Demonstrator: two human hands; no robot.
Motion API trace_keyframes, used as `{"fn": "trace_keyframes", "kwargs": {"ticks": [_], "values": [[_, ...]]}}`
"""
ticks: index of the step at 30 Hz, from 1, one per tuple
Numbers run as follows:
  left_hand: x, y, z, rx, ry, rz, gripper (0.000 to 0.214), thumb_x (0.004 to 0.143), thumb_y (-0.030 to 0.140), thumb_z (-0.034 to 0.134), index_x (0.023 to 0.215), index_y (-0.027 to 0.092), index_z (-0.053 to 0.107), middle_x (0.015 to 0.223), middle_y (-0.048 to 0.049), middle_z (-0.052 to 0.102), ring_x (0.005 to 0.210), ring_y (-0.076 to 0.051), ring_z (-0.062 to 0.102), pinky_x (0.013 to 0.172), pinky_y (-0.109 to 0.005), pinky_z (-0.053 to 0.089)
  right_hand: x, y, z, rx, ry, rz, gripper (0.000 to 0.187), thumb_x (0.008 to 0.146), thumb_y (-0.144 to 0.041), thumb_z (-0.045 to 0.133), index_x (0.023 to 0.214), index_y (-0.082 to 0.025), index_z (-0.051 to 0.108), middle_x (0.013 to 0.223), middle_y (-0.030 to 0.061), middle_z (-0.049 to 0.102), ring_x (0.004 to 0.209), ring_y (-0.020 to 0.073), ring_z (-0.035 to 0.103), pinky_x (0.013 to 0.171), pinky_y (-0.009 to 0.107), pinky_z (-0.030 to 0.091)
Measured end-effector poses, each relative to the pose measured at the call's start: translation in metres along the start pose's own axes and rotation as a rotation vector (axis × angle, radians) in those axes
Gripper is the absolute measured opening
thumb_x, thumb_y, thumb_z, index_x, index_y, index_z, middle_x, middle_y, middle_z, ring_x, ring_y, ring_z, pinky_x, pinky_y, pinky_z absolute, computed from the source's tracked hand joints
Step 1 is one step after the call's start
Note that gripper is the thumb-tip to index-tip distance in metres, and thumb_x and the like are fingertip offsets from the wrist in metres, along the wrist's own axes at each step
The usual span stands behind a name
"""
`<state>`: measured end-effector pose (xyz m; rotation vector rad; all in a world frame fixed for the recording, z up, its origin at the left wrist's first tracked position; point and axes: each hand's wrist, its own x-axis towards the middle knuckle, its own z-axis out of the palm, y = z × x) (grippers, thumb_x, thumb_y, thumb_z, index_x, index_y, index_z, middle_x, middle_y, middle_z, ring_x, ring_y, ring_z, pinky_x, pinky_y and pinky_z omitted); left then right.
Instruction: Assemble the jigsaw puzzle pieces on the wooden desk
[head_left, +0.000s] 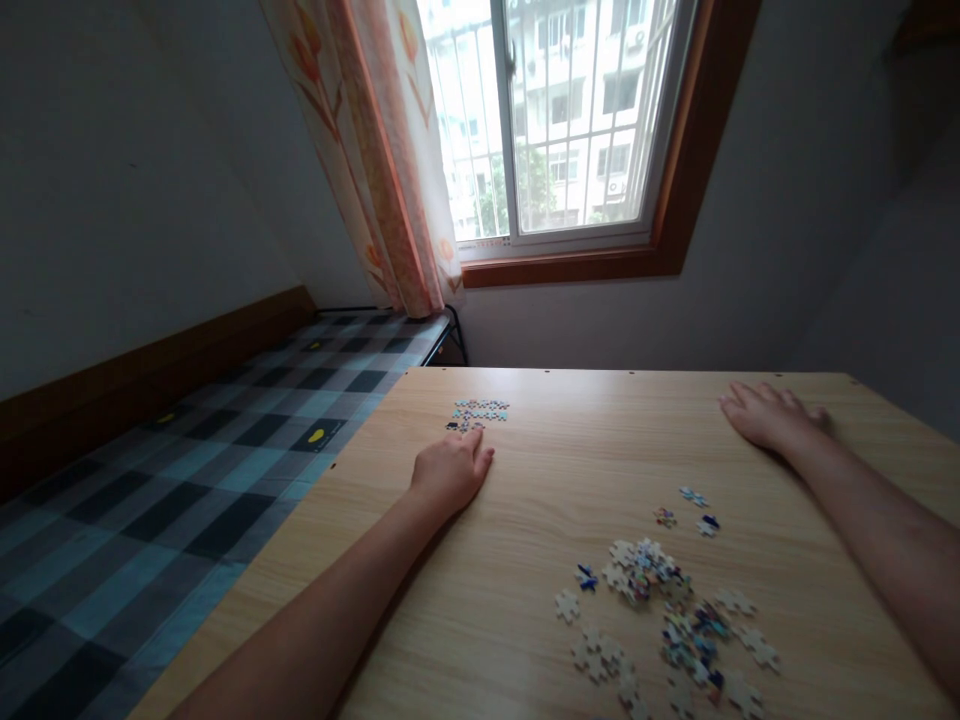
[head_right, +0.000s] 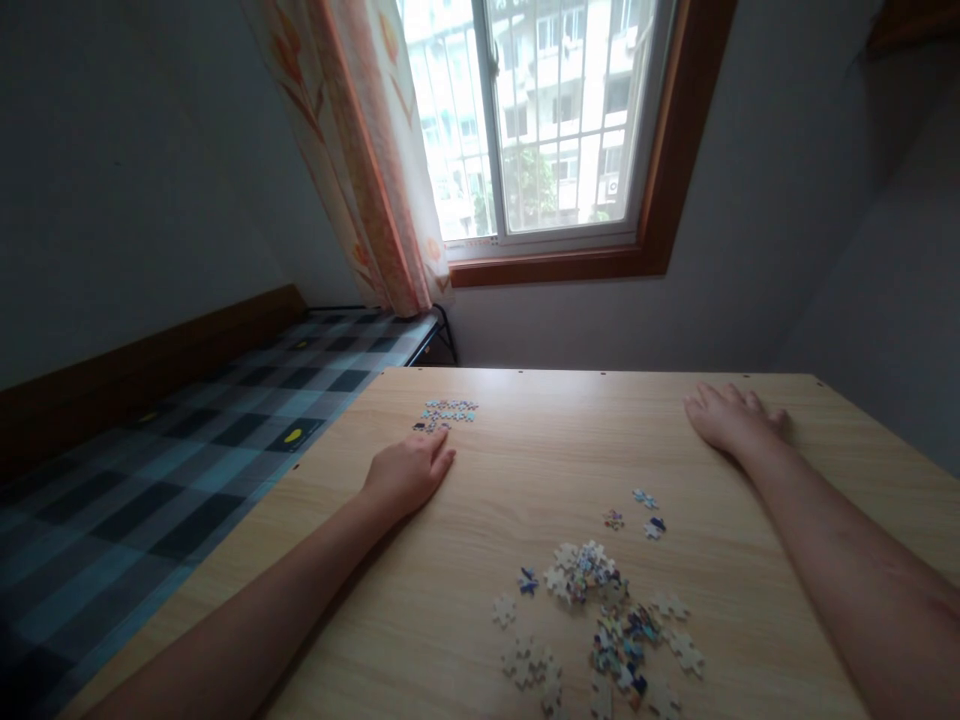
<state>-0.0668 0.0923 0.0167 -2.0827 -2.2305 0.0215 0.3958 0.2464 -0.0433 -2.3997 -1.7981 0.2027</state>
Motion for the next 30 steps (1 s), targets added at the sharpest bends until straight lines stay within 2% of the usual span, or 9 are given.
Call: {"fn": "trace_keyframes", "kwargs": {"ticks": [7,17,22,30], "values": [[0.001,-0.012,0.000,0.003,-0.001,0.054,0.052,0.101,0.051,0.035,0.144,0.029,0.052,0.127,-0.0093,0.067,0.108,-0.025,0.065,0.083,-0.033,0.050,0.005,0.004,0.005,-0.001,0.003,-0.012,0.075,0.096,-0.063,0.012,0.157,-0.025,0.033,0.165,0.0140,0.025,0.149,0.0425,0.021,0.113,0.070,0.016],[0.001,-0.009,0.001,0.014,0.015,0.028,0.051,0.102,0.050,0.035,0.144,0.028,0.051,0.129,-0.0102,0.066,0.109,-0.026,0.065,0.082,-0.034,0.050,-0.001,-0.001,-0.002,-0.022,-0.018,0.012,0.078,0.095,-0.065,0.007,0.157,-0.026,0.032,0.166,0.0113,0.022,0.150,0.0403,0.020,0.115,0.068,0.016],[0.001,-0.011,0.001,0.008,-0.001,0.027,0.051,0.102,0.049,0.034,0.145,0.029,0.051,0.130,-0.0097,0.066,0.113,-0.026,0.063,0.085,-0.034,0.050,-0.005,-0.004,-0.005,-0.020,-0.014,0.026,0.075,0.095,-0.064,0.010,0.157,-0.028,0.032,0.166,0.0107,0.023,0.151,0.0390,0.020,0.116,0.067,0.015],[-0.007,-0.003,-0.004,0.039,0.017,0.027,0.053,0.101,0.048,0.036,0.147,0.026,0.049,0.126,-0.0123,0.065,0.103,-0.027,0.067,0.079,-0.035,0.051,-0.003,-0.004,-0.003,-0.018,-0.012,0.022,0.077,0.095,-0.065,0.008,0.157,-0.025,0.033,0.166,0.0115,0.022,0.150,0.0400,0.019,0.115,0.069,0.016]]}}
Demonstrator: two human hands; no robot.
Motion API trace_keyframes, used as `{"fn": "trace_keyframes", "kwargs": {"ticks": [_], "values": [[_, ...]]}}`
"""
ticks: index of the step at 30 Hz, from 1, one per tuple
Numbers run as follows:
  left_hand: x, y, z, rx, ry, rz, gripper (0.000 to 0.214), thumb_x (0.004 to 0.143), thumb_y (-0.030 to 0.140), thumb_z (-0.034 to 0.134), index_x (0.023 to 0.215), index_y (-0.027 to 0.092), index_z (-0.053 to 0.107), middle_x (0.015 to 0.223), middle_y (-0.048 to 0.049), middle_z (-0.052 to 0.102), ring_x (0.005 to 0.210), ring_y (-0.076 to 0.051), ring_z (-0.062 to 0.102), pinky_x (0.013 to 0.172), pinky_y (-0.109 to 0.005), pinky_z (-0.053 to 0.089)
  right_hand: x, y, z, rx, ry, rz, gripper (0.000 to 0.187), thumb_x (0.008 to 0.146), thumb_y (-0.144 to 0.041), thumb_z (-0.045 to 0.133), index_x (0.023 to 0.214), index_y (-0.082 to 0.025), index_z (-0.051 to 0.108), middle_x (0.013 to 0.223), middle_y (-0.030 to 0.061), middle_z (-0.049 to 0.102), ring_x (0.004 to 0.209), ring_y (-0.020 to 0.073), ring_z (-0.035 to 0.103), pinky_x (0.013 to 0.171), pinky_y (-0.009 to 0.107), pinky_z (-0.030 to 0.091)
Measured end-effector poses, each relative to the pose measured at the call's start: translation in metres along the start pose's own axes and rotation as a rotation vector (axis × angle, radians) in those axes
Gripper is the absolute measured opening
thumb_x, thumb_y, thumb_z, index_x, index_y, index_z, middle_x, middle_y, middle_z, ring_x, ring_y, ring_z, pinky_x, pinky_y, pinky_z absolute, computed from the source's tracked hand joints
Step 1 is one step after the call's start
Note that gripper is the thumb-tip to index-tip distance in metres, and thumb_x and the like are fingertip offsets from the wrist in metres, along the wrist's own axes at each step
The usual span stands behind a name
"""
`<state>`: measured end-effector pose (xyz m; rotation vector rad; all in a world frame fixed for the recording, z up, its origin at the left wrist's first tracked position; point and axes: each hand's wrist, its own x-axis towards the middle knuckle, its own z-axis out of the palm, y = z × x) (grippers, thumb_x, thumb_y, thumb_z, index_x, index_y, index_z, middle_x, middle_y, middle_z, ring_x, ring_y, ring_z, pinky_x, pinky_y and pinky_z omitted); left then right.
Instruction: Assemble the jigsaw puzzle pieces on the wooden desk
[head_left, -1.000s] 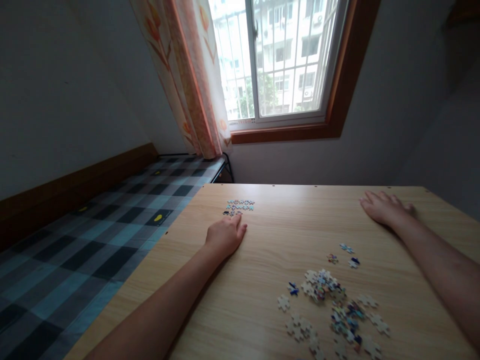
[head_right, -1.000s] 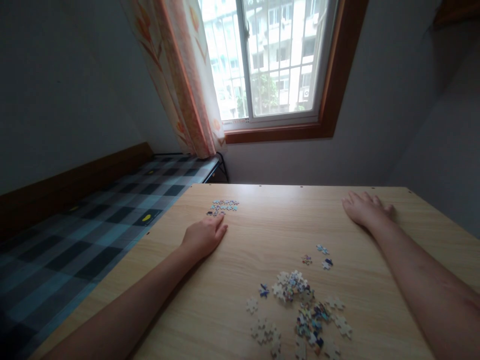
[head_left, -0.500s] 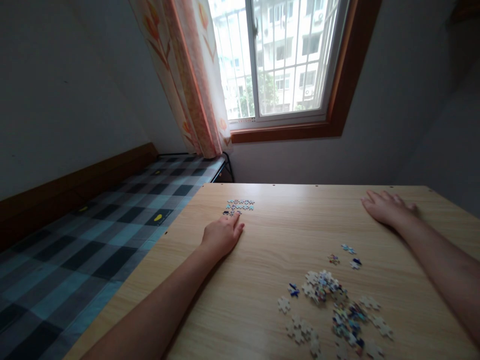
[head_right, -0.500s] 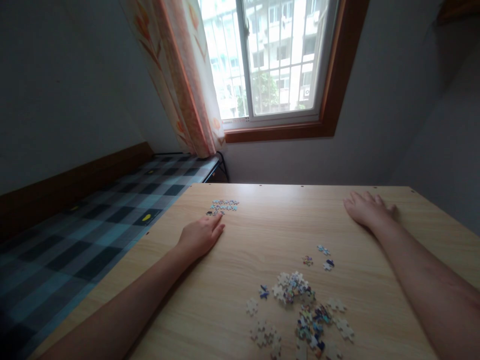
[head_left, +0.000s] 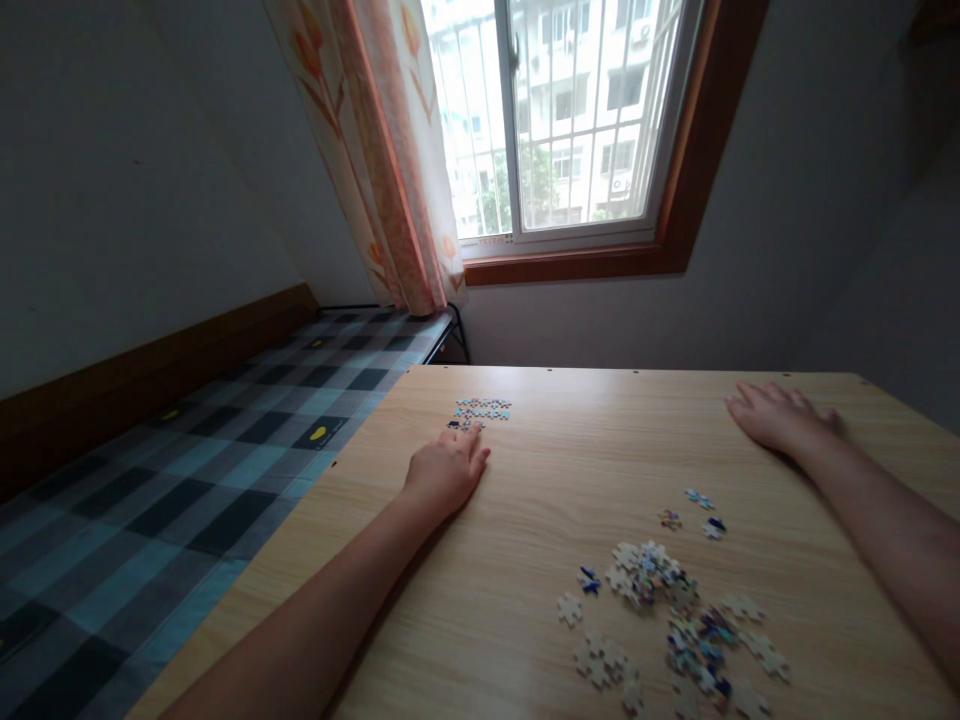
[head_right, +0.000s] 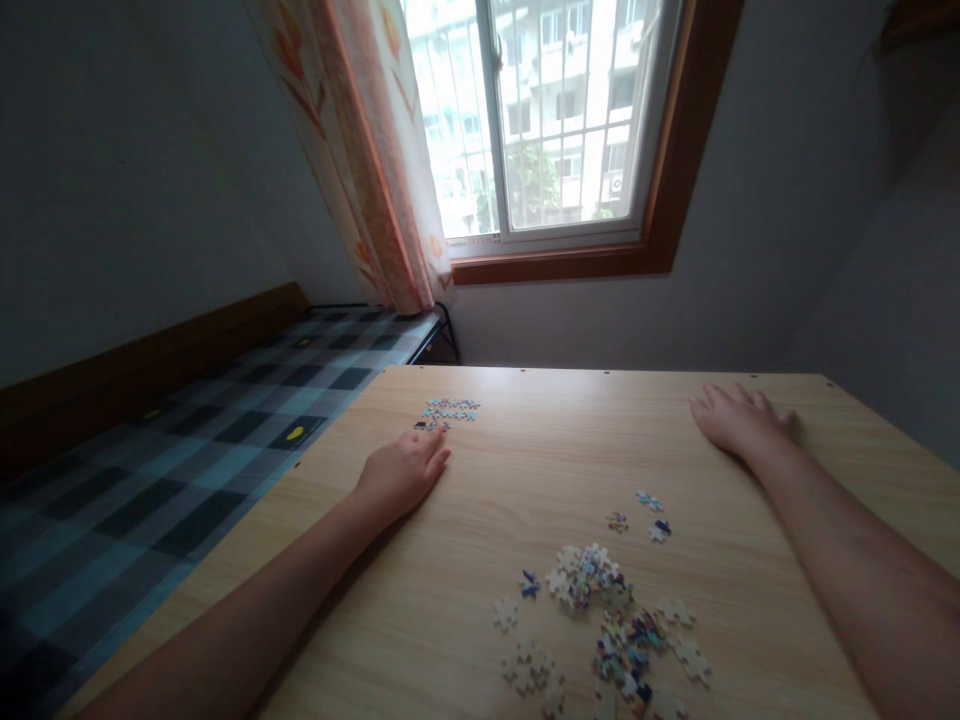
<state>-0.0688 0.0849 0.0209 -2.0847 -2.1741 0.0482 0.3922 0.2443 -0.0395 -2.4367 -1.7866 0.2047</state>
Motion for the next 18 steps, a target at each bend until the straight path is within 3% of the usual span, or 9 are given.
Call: {"fn": "trace_keyframes", "kwargs": {"ticks": [5,10,18], "values": [[-0.008,0.012,-0.003,-0.024,-0.073,0.014,0.057,0.101,0.050,0.037,0.150,0.023,0.043,0.121,-0.0143,0.069,0.102,-0.027,0.068,0.081,-0.034,0.050,0.001,0.001,0.001,-0.004,0.002,0.005,0.076,0.095,-0.064,0.008,0.157,-0.027,0.033,0.166,0.0099,0.023,0.151,0.0387,0.019,0.117,0.066,0.015],[-0.002,0.010,-0.001,-0.016,-0.086,-0.031,0.058,0.101,0.050,0.034,0.152,0.022,0.040,0.113,-0.0141,0.073,0.099,-0.028,0.069,0.079,-0.035,0.050,0.003,0.002,0.002,-0.016,-0.006,-0.006,0.077,0.095,-0.065,0.007,0.157,-0.027,0.032,0.166,0.0106,0.023,0.150,0.0393,0.020,0.115,0.069,0.016],[0.004,0.004,0.003,-0.017,-0.057,-0.052,0.054,0.100,0.051,0.035,0.145,0.024,0.051,0.111,-0.0131,0.074,0.098,-0.029,0.070,0.076,-0.035,0.051,0.004,0.003,0.003,-0.006,0.004,-0.003,0.077,0.095,-0.065,0.007,0.157,-0.027,0.033,0.166,0.0103,0.022,0.151,0.0400,0.019,0.114,0.069,0.016]]}}
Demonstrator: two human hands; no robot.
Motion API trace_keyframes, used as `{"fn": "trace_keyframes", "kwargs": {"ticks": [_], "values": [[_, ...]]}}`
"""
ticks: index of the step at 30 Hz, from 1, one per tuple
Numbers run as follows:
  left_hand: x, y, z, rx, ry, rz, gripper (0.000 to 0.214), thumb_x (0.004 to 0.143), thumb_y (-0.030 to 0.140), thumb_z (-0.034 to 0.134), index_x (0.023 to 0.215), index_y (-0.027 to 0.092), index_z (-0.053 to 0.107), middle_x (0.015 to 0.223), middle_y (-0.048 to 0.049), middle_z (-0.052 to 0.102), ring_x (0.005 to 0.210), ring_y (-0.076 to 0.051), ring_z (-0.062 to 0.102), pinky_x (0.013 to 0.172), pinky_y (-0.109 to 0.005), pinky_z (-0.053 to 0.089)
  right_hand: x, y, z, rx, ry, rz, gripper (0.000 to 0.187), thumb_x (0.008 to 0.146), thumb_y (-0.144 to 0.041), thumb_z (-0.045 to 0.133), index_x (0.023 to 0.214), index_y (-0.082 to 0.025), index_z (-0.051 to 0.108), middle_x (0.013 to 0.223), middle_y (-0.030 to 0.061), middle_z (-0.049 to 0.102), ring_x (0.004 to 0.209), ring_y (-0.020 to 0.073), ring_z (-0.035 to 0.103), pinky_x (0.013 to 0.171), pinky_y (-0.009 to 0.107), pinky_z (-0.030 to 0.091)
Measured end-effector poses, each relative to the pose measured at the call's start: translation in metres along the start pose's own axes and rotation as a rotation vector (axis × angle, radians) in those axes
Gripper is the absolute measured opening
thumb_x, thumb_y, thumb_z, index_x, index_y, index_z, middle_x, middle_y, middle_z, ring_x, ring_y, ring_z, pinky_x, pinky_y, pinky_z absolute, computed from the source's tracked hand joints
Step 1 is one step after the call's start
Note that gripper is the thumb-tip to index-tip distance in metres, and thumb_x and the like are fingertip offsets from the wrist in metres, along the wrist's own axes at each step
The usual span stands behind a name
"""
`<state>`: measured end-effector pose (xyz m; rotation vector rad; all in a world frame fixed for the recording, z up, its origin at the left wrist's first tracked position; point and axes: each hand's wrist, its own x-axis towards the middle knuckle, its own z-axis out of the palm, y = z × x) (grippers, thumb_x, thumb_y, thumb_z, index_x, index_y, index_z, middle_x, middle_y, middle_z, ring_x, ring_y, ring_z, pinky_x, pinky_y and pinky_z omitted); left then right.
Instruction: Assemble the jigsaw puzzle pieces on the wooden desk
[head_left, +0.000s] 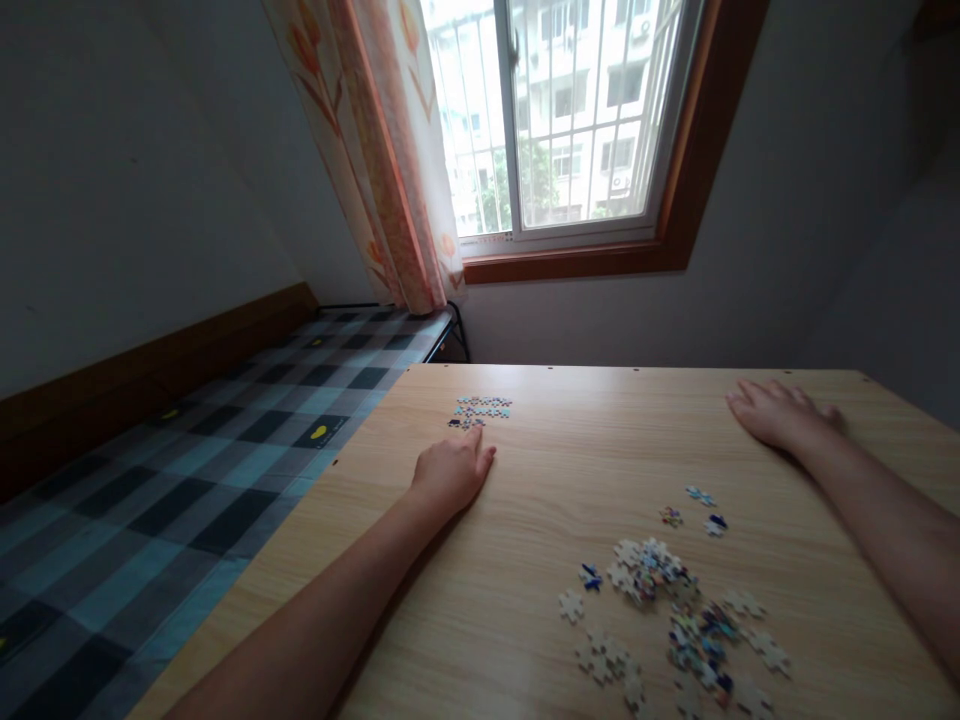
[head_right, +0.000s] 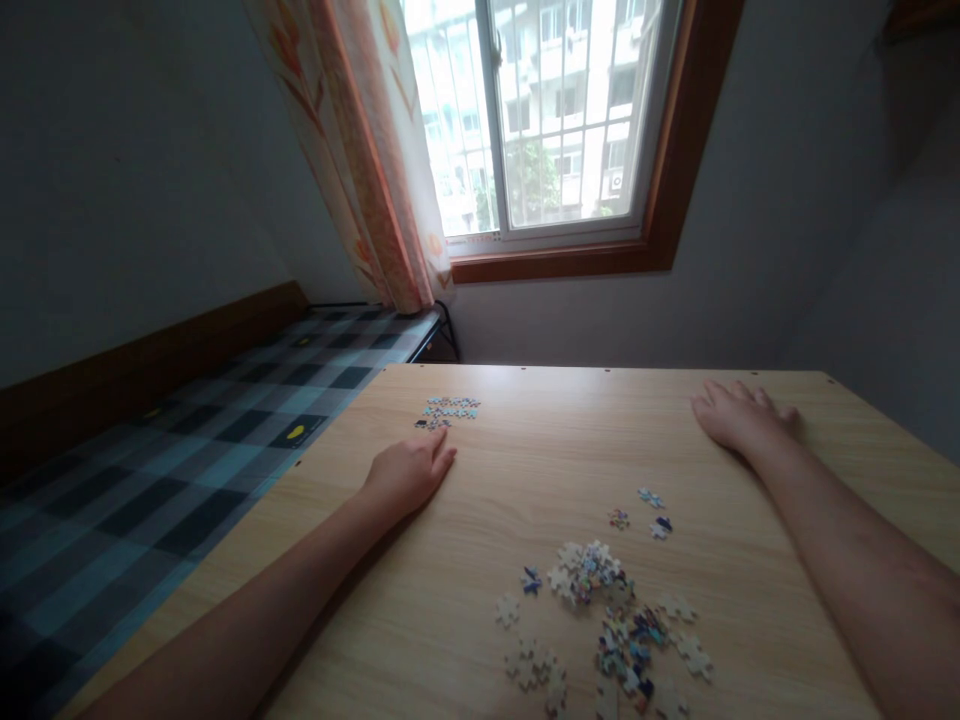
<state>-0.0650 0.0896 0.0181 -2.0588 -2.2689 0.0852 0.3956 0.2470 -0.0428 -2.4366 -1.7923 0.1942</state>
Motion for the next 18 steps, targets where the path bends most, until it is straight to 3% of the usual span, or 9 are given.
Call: {"fn": "trace_keyframes", "kwargs": {"ticks": [10,18], "values": [[-0.0001,-0.0036,0.0026,-0.019,0.023,0.019,0.054,0.101,0.051,0.036,0.145,0.024,0.050,0.113,-0.0120,0.074,0.098,-0.028,0.070,0.077,-0.034,0.050,-0.0021,-0.0015,-0.0025,-0.012,-0.024,0.013,0.078,0.095,-0.065,0.007,0.159,-0.026,0.029,0.168,0.0092,0.019,0.150,0.0393,0.019,0.116,0.068,0.015],[0.0021,-0.0041,0.0018,-0.020,0.009,-0.001,0.055,0.100,0.051,0.037,0.147,0.025,0.048,0.113,-0.0128,0.074,0.100,-0.028,0.070,0.079,-0.035,0.050,0.0033,0.0012,0.0011,-0.002,0.010,0.001,0.074,0.096,-0.063,0.016,0.156,-0.025,0.035,0.165,0.0121,0.027,0.148,0.0406,0.025,0.114,0.069,0.018]]}}
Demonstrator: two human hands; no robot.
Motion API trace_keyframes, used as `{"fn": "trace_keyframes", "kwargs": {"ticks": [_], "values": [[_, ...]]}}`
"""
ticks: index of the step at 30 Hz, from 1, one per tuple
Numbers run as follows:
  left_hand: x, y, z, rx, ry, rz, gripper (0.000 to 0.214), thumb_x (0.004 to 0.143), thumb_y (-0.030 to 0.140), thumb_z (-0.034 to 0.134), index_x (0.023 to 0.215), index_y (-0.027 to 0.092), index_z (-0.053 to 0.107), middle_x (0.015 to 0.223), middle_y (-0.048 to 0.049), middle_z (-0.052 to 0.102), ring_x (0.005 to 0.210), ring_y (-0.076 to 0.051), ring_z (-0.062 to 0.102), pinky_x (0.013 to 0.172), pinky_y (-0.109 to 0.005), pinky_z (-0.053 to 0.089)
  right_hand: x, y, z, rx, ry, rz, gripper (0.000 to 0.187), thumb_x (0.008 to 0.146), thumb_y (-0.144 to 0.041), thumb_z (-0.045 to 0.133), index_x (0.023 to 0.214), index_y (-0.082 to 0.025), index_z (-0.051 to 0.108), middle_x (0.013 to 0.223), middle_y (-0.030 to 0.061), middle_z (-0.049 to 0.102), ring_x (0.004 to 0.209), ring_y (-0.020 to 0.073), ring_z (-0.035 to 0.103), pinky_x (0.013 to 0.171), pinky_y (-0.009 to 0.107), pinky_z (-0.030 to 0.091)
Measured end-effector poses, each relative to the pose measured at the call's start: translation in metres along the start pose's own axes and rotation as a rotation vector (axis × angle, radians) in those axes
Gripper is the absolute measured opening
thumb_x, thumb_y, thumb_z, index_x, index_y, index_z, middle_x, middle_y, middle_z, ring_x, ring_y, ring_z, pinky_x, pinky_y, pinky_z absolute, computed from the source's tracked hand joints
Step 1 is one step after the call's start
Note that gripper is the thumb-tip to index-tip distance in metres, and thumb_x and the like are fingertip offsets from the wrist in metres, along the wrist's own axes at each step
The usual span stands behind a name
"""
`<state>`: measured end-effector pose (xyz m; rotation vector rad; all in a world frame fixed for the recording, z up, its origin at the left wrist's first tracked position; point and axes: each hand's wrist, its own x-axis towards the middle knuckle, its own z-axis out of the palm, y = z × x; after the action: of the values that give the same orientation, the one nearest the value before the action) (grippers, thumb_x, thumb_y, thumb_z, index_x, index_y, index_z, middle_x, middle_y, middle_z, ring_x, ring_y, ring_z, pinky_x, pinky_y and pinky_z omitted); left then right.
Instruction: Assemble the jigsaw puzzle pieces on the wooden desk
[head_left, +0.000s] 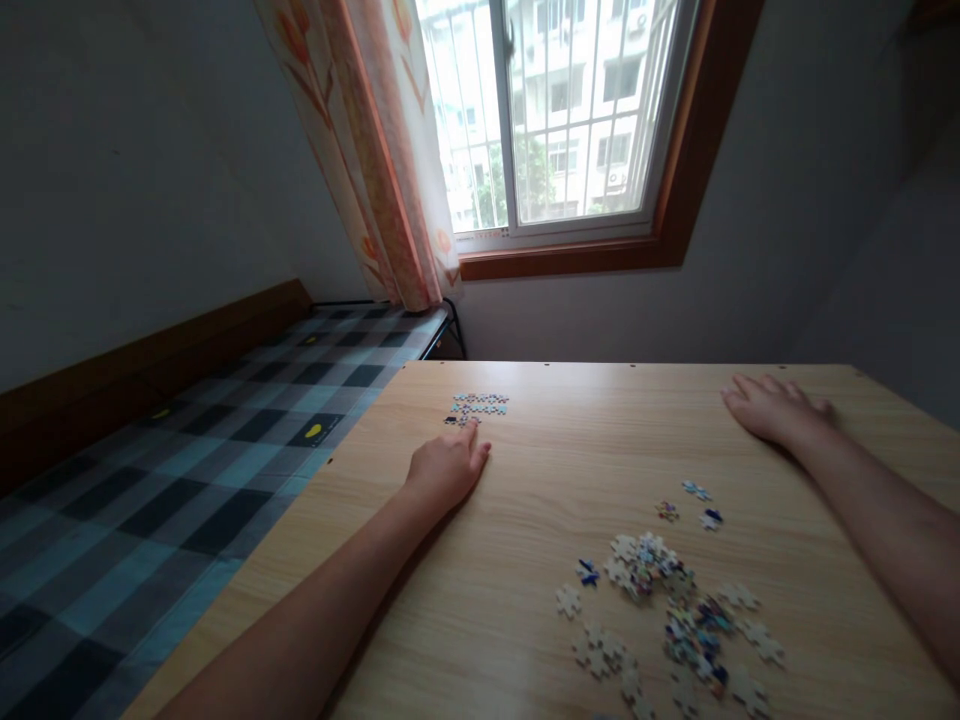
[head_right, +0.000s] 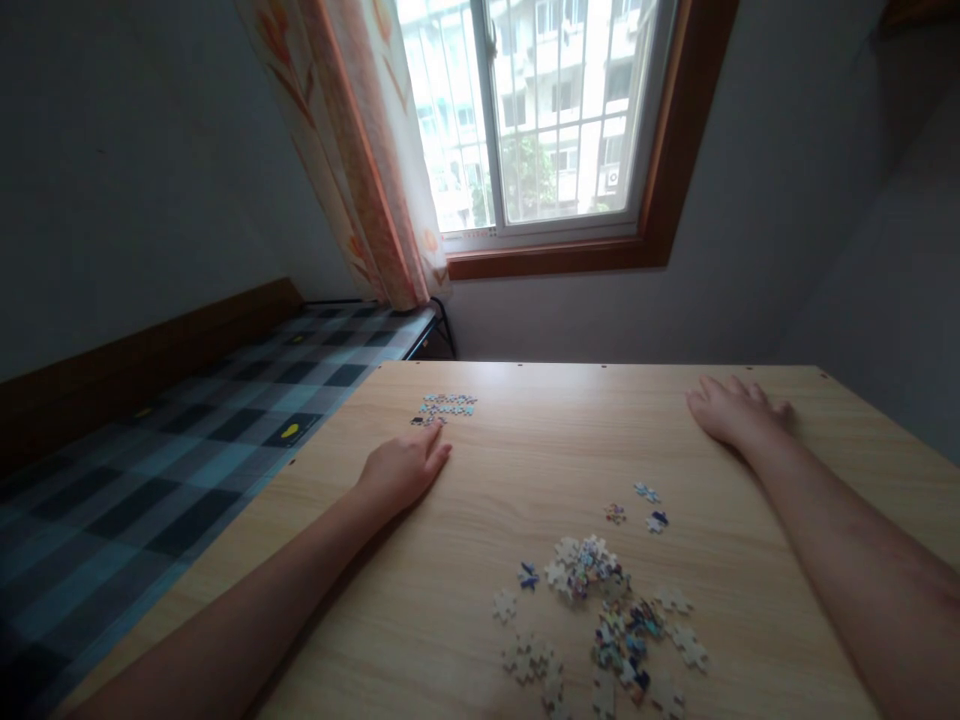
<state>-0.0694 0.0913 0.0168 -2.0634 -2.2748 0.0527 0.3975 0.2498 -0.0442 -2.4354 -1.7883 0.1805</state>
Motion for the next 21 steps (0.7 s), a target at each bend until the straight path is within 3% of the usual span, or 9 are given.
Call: {"fn": "trace_keyframes", "kwargs": {"ticks": [4,8,11,15,21], "values": [[0.000,-0.001,0.002,0.000,0.017,0.016,0.054,0.100,0.051,0.037,0.146,0.026,0.048,0.110,-0.0127,0.074,0.097,-0.029,0.070,0.076,-0.035,0.049,0.001,0.000,0.001,-0.003,0.014,0.001,0.073,0.097,-0.062,0.015,0.156,-0.024,0.036,0.165,0.0106,0.027,0.148,0.0395,0.025,0.115,0.070,0.018],[0.000,0.002,0.005,-0.053,0.106,0.071,0.051,0.098,0.049,0.043,0.142,0.024,0.046,0.100,-0.0108,0.074,0.087,-0.027,0.070,0.072,-0.033,0.047,-0.002,0.000,-0.004,-0.001,0.026,-0.006,0.069,0.098,-0.057,0.019,0.154,-0.024,0.039,0.164,0.0107,0.030,0.148,0.0379,0.027,0.116,0.069,0.019],[-0.001,0.007,0.005,-0.119,0.150,0.202,0.037,0.096,0.047,0.047,0.120,0.019,0.056,0.087,-0.0081,0.072,0.079,-0.024,0.067,0.068,-0.031,0.044,-0.003,0.000,-0.007,-0.018,0.041,-0.011,0.066,0.098,-0.057,0.021,0.154,-0.027,0.039,0.164,0.0096,0.030,0.148,0.0356,0.029,0.117,0.066,0.020],[-0.002,0.012,0.004,-0.092,0.073,0.472,0.035,0.097,0.048,0.043,0.082,0.021,0.060,0.081,-0.0058,0.069,0.075,-0.021,0.063,0.065,-0.030,0.039,-0.007,-0.001,-0.007,-0.046,0.029,-0.007,0.067,0.099,-0.056,0.018,0.156,-0.025,0.034,0.165,0.0105,0.027,0.149,0.0365,0.026,0.117,0.066,0.020],[-0.001,0.011,0.003,-0.045,0.072,0.525,0.047,0.098,0.050,0.037,0.069,0.020,0.060,0.076,-0.0068,0.069,0.073,-0.021,0.061,0.062,-0.030,0.033,-0.038,-0.003,-0.006,-0.043,0.016,-0.066,0.069,0.099,-0.058,0.017,0.158,-0.025,0.031,0.165,0.0114,0.025,0.150,0.0376,0.024,0.117,0.065,0.018]]}}
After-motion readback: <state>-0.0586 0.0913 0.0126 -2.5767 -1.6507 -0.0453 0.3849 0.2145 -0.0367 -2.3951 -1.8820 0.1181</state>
